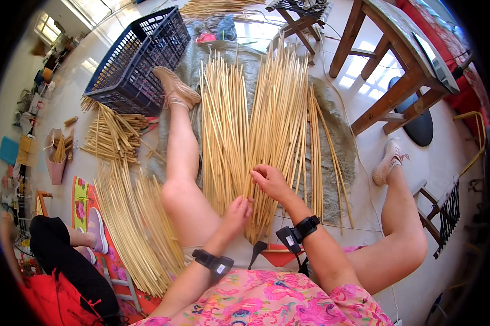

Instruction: The person sits on the floor and sorts through bundles of bamboo sticks, using their hands to gather and organize them.

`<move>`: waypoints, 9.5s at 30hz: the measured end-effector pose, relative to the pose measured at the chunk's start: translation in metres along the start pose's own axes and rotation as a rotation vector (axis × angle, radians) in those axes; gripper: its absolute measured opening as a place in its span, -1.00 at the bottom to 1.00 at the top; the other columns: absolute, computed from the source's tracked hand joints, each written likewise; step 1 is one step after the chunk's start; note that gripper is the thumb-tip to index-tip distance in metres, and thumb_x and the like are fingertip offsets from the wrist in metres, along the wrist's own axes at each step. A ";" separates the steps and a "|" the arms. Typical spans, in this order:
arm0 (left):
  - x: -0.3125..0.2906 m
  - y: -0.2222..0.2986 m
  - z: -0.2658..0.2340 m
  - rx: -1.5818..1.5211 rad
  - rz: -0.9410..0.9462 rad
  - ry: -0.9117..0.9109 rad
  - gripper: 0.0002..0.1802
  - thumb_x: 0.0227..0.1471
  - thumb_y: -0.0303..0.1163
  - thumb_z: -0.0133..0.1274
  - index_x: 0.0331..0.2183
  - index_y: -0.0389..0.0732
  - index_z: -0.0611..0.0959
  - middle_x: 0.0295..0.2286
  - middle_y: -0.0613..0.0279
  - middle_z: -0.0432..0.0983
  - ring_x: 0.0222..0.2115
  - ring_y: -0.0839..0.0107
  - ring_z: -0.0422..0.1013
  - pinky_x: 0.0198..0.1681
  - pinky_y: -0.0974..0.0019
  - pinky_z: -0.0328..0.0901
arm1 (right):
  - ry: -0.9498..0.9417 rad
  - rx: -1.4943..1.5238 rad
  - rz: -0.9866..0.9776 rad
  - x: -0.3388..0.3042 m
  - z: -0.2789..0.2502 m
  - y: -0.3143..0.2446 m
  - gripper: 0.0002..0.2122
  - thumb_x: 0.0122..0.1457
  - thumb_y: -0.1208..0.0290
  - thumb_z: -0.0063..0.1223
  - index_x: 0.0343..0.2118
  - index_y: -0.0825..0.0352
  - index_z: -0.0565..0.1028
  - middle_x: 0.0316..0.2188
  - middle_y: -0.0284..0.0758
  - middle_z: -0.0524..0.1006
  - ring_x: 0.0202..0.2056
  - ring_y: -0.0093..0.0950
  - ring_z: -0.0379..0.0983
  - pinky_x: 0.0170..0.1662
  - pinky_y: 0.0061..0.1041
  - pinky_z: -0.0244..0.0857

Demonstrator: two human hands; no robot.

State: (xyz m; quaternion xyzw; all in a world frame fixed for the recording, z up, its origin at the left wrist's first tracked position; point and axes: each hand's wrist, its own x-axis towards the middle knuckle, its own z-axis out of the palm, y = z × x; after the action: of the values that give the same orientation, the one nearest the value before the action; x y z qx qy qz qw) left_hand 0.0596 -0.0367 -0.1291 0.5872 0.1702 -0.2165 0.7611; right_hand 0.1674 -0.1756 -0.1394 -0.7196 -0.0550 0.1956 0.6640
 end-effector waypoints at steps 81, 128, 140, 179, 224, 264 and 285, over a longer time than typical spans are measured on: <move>0.004 -0.006 -0.007 -0.074 0.024 0.098 -0.77 0.20 -0.28 -0.26 -0.26 -0.20 0.41 -0.69 0.48 0.14 -0.75 0.72 0.01 -0.71 0.62 -0.09 | 0.781 -1.053 -0.053 -0.019 -0.116 0.055 -0.60 -0.06 0.42 0.09 -0.07 0.20 0.40 0.10 -0.08 0.13 0.12 -0.12 0.02 0.13 -0.18 -0.03; 0.006 -0.009 -0.006 -0.018 0.045 0.128 -0.77 0.19 -0.31 -0.26 -0.28 -0.23 0.43 -0.70 0.49 0.16 -0.74 0.73 0.02 -0.70 0.61 -0.10 | 0.470 -0.826 -0.062 -0.015 -0.072 0.047 -0.64 -0.08 0.42 0.10 -0.16 0.28 0.36 -0.10 -0.16 0.30 -0.04 -0.16 0.22 -0.02 -0.27 0.20; 0.006 -0.010 -0.009 -0.033 0.028 0.079 -0.76 0.20 -0.25 -0.27 -0.25 -0.19 0.39 -0.67 0.46 0.15 -0.76 0.69 0.02 -0.71 0.62 -0.06 | 0.507 -0.686 -0.006 -0.009 -0.072 0.058 -0.65 -0.11 0.59 0.00 -0.16 0.31 0.33 -0.31 -0.13 0.40 -0.24 -0.15 0.35 -0.19 -0.28 0.27; 0.003 -0.005 -0.004 -0.041 0.046 0.122 -0.78 0.19 -0.32 -0.27 -0.29 -0.24 0.42 -0.70 0.49 0.15 -0.73 0.72 0.02 -0.70 0.62 -0.09 | 0.478 -0.819 0.431 -0.018 -0.104 0.028 -0.74 -0.07 0.44 0.05 -0.30 0.44 0.38 -0.35 0.05 0.48 -0.23 -0.05 0.40 -0.17 -0.20 0.31; 0.013 -0.023 -0.013 -0.018 0.039 0.132 -0.72 0.21 -0.25 -0.30 -0.23 -0.24 0.39 -0.44 0.16 0.48 -0.51 0.48 0.43 -0.38 0.48 0.32 | 0.218 -0.240 0.474 -0.004 -0.053 0.020 -0.79 -0.06 0.57 0.10 -0.40 0.44 0.31 -0.59 -0.19 0.46 -0.63 -0.45 0.45 -0.55 -0.50 0.43; 0.008 -0.010 -0.007 0.001 0.011 0.117 -0.74 0.20 -0.24 -0.28 -0.23 -0.21 0.40 -0.51 0.29 0.45 -0.55 0.61 0.37 -0.47 0.56 0.23 | 0.467 -0.883 0.103 -0.016 -0.059 0.047 -0.69 -0.13 0.55 0.08 -0.24 0.23 0.37 -0.28 -0.20 0.28 -0.22 -0.18 0.31 -0.19 -0.28 0.28; 0.010 -0.014 -0.010 -0.015 0.008 0.116 -0.75 0.20 -0.27 -0.29 -0.24 -0.20 0.40 -0.51 0.30 0.45 -0.56 0.62 0.36 -0.48 0.56 0.23 | 0.467 -0.442 0.140 0.007 -0.037 0.052 -0.67 -0.06 0.30 0.15 -0.25 0.33 0.38 -0.22 -0.12 0.37 -0.17 -0.17 0.31 -0.10 -0.31 0.22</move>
State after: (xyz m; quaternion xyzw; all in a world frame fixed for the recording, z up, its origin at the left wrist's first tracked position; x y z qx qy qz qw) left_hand 0.0607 -0.0310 -0.1486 0.5937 0.2137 -0.1778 0.7551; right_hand 0.1777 -0.2137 -0.1900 -0.8737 0.1073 0.0536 0.4715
